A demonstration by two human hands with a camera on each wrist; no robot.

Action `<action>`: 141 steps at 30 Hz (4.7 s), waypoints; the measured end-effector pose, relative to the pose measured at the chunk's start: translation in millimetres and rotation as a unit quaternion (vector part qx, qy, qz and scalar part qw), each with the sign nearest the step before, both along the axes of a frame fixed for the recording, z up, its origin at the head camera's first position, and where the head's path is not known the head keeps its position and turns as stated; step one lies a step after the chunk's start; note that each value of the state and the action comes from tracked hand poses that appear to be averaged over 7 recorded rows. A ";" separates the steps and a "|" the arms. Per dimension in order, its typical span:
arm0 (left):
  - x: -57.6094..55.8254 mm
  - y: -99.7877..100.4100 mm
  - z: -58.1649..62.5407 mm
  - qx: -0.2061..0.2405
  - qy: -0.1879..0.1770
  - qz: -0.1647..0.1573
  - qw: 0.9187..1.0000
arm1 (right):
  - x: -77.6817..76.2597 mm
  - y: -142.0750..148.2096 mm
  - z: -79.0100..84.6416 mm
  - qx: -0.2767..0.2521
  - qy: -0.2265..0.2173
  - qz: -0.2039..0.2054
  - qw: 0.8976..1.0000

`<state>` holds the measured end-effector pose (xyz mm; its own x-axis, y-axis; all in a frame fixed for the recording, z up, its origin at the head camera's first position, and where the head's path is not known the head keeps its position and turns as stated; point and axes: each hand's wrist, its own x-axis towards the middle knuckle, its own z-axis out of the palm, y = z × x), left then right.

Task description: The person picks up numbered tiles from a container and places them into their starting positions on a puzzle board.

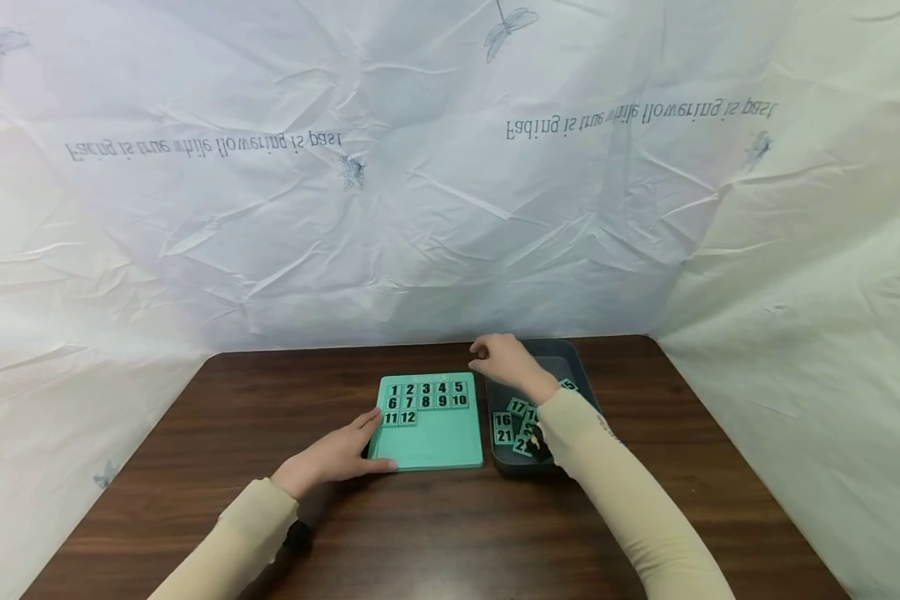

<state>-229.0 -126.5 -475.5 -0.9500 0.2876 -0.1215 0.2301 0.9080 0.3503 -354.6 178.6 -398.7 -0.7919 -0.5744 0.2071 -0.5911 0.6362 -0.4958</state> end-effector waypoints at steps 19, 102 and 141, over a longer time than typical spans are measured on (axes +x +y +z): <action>-0.5 -2.3 1.5 0.007 0.005 -0.003 1.000 | -13.3 95.7 -6.5 0.047 -0.005 -0.074 0.996; 0.7 -2.6 -5.6 0.004 0.003 -0.002 1.000 | -10.4 55.1 -26.1 0.012 -0.099 0.008 0.995; -0.2 -0.5 0.5 -0.003 0.004 0.005 1.000 | 38.9 -82.4 -70.2 0.045 -0.022 0.024 0.998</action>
<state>-229.2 -127.0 -475.0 -0.9536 0.2780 -0.1153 0.2245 0.9121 0.3430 -315.7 96.3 -468.8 -0.7706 -0.6262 0.1187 -0.6008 0.6515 -0.4632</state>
